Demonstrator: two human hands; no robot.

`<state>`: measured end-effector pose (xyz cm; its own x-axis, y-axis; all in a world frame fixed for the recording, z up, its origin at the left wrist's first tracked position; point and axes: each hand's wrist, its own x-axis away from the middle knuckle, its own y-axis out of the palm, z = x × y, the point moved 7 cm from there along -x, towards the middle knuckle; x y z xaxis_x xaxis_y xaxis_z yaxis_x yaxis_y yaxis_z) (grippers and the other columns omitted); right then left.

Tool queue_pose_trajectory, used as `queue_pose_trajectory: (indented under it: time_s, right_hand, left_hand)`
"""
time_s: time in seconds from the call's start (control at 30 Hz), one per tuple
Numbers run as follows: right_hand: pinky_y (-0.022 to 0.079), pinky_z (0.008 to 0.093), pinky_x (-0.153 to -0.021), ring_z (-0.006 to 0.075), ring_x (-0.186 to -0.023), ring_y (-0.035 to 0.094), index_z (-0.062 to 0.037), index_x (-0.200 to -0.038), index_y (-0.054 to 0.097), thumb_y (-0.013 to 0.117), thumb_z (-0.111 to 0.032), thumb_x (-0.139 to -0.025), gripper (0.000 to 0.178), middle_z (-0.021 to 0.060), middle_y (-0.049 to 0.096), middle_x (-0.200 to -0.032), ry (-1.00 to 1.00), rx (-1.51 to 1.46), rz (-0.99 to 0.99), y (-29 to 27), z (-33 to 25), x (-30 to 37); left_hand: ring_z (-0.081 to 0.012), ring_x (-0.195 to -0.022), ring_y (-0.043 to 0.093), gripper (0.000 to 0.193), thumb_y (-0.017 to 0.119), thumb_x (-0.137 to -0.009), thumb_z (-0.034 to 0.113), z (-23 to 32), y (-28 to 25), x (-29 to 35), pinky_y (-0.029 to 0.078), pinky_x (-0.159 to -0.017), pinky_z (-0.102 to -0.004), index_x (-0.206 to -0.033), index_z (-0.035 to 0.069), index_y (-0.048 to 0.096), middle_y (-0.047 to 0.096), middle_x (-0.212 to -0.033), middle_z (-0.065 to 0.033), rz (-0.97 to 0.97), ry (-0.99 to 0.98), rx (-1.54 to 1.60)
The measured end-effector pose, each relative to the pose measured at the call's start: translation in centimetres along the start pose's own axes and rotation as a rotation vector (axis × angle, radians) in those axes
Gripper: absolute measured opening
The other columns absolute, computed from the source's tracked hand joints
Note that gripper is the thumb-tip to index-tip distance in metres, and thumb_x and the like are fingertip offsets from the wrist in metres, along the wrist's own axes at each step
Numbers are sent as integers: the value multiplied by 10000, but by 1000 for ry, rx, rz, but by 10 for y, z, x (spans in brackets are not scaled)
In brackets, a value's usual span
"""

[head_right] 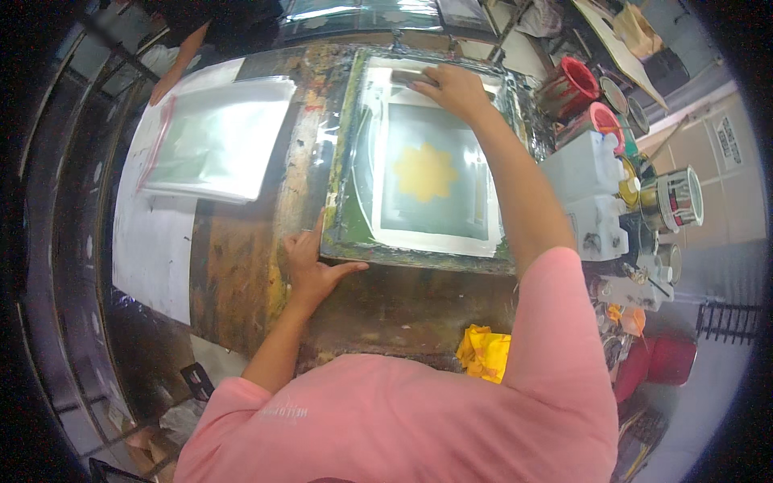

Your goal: The person repeatedly applies white ink onto a screen-printing frame using a squeegee, then lifts the frame to reveal a flower-shaped stencil. The process is repeated multiple times in a workshop setting.

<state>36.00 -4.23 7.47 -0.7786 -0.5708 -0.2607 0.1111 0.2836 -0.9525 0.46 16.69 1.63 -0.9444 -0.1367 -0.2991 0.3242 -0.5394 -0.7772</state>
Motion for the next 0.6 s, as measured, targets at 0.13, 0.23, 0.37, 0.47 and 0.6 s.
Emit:
queue_pose_trajectory:
  time_s: [0.13, 0.23, 0.37, 0.47, 0.6]
  right_hand:
    - [558, 489, -780, 341, -959, 700, -142, -1120, 763, 663, -518, -1002, 406, 102, 701, -1003, -30, 29, 89, 8, -24, 44]
    - [562, 497, -762, 337, -953, 695, -144, -1142, 743, 679, -508, -988, 400, 94, 691, -998, -23, 67, 10, -2, -55, 98]
    - [595, 495, -729, 358, -897, 700, -89, -1094, 651, 653, -476, -1017, 395, 133, 684, -978, 18, 89, -149, -34, -123, 179]
    - [583, 505, -781, 346, -966, 679, -68, -1100, 643, 689, -406, -995, 357, 125, 675, -982, 5, 26, -110, -81, -166, 221]
    - [479, 505, -927, 356, -1012, 628, -63, -1043, 664, 706, -309, -977, 258, 127, 639, -929, -121, 138, 238, -154, -197, 221]
  left_hand:
    - [-265, -885, 575, 1224, 894, -622, 727, 2, 0, 2, 375, -957, -430, -1564, 32, 536, 647, -890, -81, 28, 24, 28]
    - [-273, -885, 584, 1219, 881, -651, 727, 1, 2, 2, 380, -960, -436, -1572, 17, 516, 657, -907, -97, 31, 37, 7]
    - [-312, -916, 616, 1185, 888, -677, 704, 2, 0, 4, 390, -976, -445, -1561, 5, 521, 695, -976, -136, 42, 37, 45]
    - [-317, -1018, 656, 1130, 924, -719, 627, 13, -9, -2, 423, -1040, -459, -1553, -20, 517, 722, -1072, -170, 62, -10, 155]
    - [-309, -1176, 642, 1066, 938, -796, 495, 41, -31, -28, 445, -1110, -445, -1562, -76, 463, 699, -1230, -197, 212, -105, 695]
